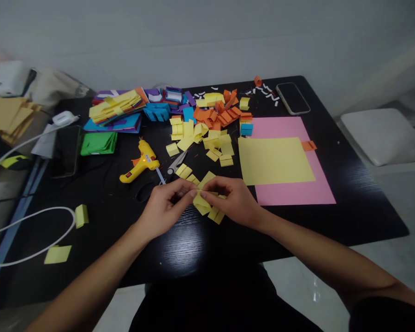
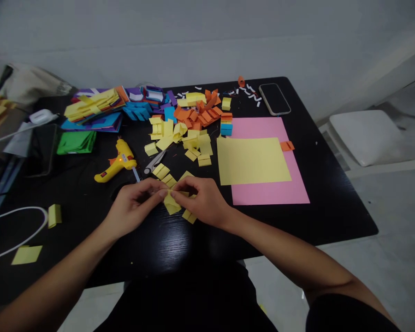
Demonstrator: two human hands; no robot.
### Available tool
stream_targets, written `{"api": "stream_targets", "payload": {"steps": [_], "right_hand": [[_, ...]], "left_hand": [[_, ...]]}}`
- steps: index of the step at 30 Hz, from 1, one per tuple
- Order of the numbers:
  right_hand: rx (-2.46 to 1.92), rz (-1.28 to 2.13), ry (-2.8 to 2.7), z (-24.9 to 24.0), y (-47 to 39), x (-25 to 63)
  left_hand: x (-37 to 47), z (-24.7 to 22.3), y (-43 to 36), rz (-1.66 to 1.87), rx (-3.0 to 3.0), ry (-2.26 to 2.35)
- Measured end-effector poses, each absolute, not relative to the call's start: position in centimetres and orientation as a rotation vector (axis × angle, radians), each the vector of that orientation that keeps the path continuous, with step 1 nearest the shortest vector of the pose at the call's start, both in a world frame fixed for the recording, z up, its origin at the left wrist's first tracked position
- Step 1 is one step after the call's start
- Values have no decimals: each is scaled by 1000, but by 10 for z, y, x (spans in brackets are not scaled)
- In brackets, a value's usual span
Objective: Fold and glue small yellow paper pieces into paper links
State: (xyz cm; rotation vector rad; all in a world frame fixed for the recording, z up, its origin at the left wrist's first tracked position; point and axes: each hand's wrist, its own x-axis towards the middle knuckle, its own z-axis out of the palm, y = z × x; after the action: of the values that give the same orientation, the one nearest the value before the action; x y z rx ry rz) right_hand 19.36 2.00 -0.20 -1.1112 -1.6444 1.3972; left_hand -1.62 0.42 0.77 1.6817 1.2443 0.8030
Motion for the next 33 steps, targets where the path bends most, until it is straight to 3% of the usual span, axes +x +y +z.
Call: {"api": "stream_targets", "payload": {"steps": [8, 18, 33], "right_hand": [[-1111, 1387, -1610, -4, 21, 192], [-1145, 1606, -1407, -3, 28, 192], [-1128, 1554, -1353, -9, 29, 192]], "left_hand": [[-15, 7, 4, 820, 1637, 1270], [-14, 6, 7, 807, 1557, 1240], [-16, 7, 10, 830, 1477, 1164]]}}
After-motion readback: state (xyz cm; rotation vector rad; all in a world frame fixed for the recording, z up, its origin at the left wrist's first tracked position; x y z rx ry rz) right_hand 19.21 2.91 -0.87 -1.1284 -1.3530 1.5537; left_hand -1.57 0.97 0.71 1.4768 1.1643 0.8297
